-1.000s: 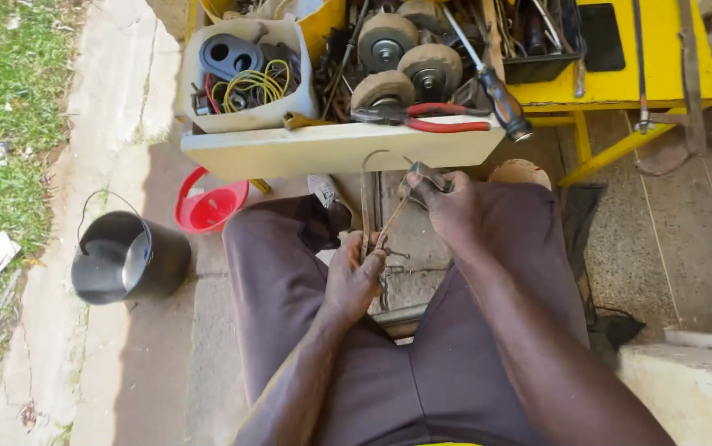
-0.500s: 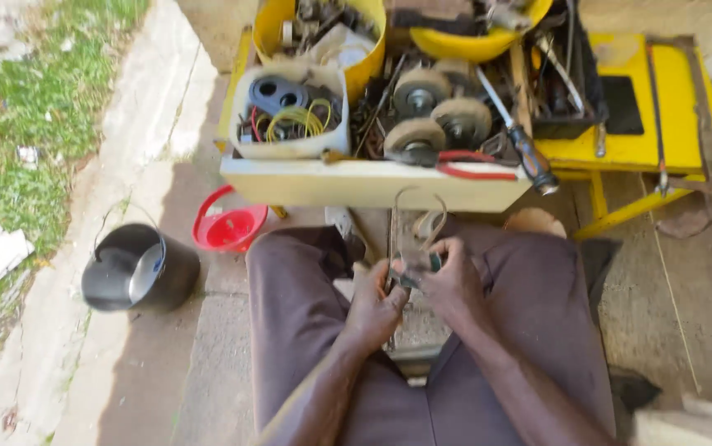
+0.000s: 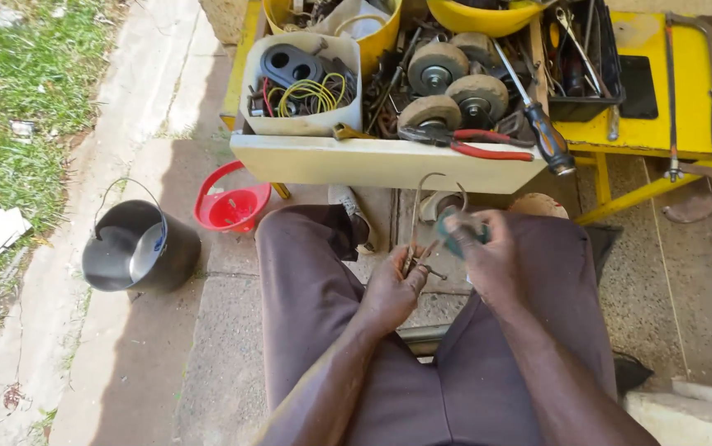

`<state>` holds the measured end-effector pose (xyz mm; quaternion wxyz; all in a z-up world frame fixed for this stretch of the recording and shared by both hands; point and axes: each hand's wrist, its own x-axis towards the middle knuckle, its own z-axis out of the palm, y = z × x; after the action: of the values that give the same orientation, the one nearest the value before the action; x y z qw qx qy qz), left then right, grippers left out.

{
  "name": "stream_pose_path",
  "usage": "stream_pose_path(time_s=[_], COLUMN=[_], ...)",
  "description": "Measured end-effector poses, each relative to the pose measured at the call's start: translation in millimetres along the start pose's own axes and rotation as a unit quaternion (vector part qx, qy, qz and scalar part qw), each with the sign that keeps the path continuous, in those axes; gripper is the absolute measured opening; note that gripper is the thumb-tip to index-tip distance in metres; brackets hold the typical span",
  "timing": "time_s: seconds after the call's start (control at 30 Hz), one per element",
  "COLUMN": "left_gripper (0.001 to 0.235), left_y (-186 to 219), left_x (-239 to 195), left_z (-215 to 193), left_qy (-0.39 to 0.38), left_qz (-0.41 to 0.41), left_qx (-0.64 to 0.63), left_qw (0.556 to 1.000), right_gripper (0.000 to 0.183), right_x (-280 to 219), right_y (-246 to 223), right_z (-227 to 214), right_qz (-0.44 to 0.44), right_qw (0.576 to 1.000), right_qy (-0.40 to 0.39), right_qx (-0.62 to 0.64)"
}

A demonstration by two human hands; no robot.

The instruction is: Bending a metal wire and sanding its surface with an abrasive cloth.

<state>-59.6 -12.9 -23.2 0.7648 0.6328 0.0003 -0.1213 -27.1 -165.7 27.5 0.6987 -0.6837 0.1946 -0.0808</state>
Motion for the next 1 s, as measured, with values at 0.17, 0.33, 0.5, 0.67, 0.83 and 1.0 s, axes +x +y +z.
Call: stream_pose_path(time_s=[0.17,0.33,0.5,0.67,0.83,1.0], left_gripper=[0.015,0.016,0.013,0.005,0.007,0.009], left_y=[5.2,-3.2,-48.6,-12.6,1.3,-9.5], left_x=[3.6,8.5,2.7,0.7,1.8,18.3], left_z=[-6.3,-16.5,-16.2,-3.1,0.7,1.1], left_qy=[-0.018,0.000,0.000,0.004,0.020,-0.020], left_qz=[0.016,0.043,0.012,0.048,-0.011,0.034], left_qx=[-0.004,-0.003,0.016,0.037,0.011,0.006], left_qw=[1.000,0.999,1.000,0.998,1.000,0.999], right_gripper=[0.045,0.065,0.064,0.062,0.068,0.063], right_x=[-13.1,-3.0,-30.4,-7.6,-18.1,1.2], right_y=[-10.1,-14.0,-13.9,-30.2,-36.1,-44.7], right_z=[16.1,30.2,26.3,26.7,26.8,25.2], right_qz=[0.013,0.072,0.099,0.082,0.125,0.023], right_qw=[0.928,0.937,0.932,0.933,0.941,0.952], right_qy=[-0.027,-0.005,-0.025,0.019,-0.010,0.055], right_qx=[-0.370,-0.341,-0.347,-0.351,-0.314,-0.300])
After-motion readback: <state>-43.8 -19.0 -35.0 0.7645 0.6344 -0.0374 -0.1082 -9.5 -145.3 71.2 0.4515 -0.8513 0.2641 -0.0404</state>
